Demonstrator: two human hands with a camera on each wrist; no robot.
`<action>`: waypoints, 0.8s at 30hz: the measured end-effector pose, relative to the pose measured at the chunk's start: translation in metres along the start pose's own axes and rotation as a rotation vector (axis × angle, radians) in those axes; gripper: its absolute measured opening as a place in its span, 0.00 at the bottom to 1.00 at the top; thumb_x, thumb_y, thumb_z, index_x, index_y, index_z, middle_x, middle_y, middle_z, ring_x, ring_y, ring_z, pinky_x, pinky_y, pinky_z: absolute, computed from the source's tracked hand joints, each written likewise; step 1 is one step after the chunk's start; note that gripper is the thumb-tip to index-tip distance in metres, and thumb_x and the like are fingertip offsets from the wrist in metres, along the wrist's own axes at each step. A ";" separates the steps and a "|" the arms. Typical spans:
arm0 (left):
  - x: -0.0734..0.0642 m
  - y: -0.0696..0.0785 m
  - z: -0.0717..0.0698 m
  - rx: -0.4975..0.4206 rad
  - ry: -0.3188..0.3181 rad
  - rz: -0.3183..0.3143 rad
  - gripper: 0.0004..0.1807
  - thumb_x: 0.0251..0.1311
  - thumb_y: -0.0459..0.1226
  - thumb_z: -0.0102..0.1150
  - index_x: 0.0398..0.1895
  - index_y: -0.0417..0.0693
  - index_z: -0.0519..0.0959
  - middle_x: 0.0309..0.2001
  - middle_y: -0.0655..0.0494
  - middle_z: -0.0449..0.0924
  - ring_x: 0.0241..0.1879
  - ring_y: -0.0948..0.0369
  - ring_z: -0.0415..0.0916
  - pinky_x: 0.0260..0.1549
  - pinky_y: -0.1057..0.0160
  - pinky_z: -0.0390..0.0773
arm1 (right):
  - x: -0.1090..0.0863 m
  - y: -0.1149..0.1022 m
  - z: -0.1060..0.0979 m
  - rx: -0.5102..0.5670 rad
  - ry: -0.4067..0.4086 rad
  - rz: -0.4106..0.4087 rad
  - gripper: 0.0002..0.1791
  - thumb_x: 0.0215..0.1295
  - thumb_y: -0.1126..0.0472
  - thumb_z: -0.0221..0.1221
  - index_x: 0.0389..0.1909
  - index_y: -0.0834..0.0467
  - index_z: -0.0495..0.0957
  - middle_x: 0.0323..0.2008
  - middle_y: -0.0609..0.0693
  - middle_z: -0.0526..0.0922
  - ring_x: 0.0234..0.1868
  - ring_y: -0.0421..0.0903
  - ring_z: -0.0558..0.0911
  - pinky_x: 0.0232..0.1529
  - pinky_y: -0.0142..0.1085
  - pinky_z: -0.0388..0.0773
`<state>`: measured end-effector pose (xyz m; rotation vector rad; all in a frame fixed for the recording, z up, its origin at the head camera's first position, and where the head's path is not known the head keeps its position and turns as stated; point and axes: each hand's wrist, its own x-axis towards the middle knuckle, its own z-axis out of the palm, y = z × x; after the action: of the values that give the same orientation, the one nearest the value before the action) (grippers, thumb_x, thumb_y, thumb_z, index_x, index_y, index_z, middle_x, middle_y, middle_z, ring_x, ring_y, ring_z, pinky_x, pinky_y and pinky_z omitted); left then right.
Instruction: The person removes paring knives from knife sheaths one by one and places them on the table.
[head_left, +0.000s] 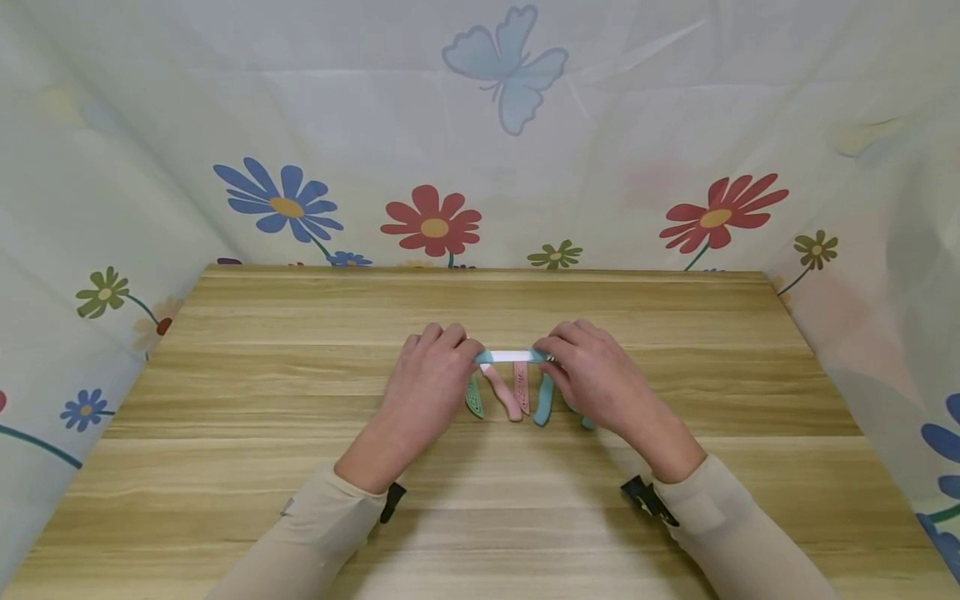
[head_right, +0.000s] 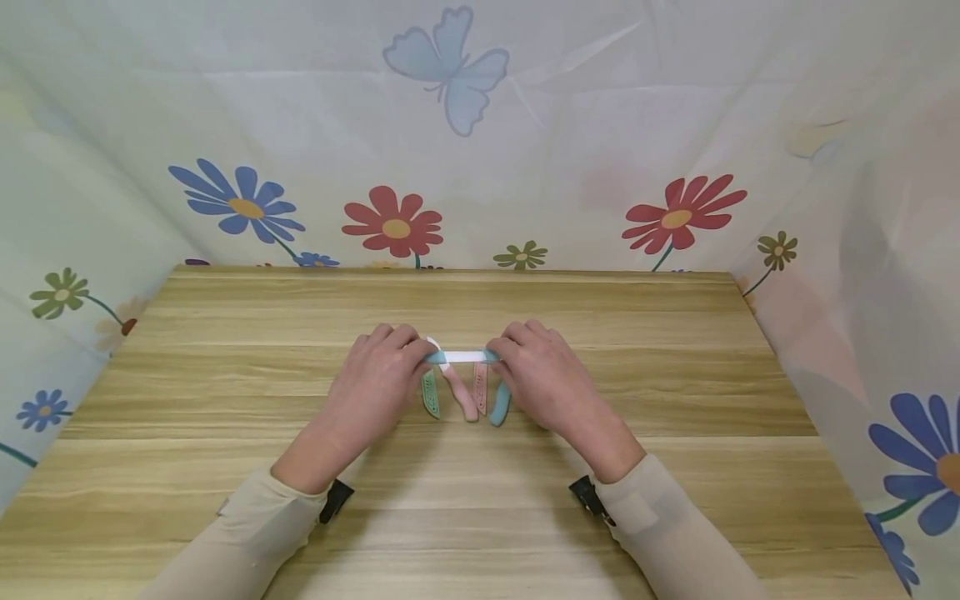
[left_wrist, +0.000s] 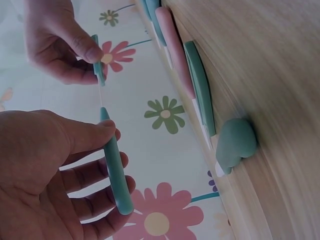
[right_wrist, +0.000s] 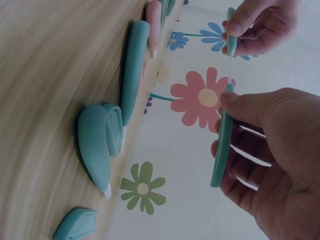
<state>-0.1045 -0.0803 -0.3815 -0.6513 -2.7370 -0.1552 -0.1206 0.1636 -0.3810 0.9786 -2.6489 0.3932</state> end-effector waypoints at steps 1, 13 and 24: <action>0.000 0.000 0.000 0.002 0.000 -0.001 0.12 0.64 0.38 0.76 0.49 0.48 0.89 0.39 0.53 0.81 0.39 0.53 0.74 0.39 0.54 0.80 | 0.000 0.000 0.000 -0.001 -0.001 0.001 0.14 0.65 0.63 0.75 0.50 0.60 0.88 0.46 0.52 0.86 0.45 0.50 0.81 0.48 0.42 0.81; 0.000 -0.002 -0.002 -0.003 -0.013 -0.011 0.12 0.64 0.37 0.76 0.49 0.48 0.89 0.40 0.53 0.81 0.40 0.53 0.74 0.39 0.55 0.78 | 0.000 0.002 0.000 -0.008 0.002 -0.004 0.14 0.66 0.63 0.74 0.51 0.61 0.88 0.45 0.52 0.86 0.44 0.50 0.81 0.48 0.43 0.81; 0.000 -0.003 -0.004 -0.016 -0.011 -0.017 0.11 0.64 0.37 0.76 0.48 0.47 0.89 0.40 0.53 0.81 0.40 0.53 0.73 0.38 0.55 0.77 | -0.001 0.003 0.000 0.003 0.024 -0.017 0.14 0.66 0.64 0.74 0.51 0.62 0.88 0.45 0.53 0.86 0.44 0.51 0.81 0.47 0.44 0.81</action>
<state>-0.1043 -0.0836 -0.3781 -0.6348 -2.7550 -0.1788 -0.1223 0.1666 -0.3815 0.9906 -2.6170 0.4027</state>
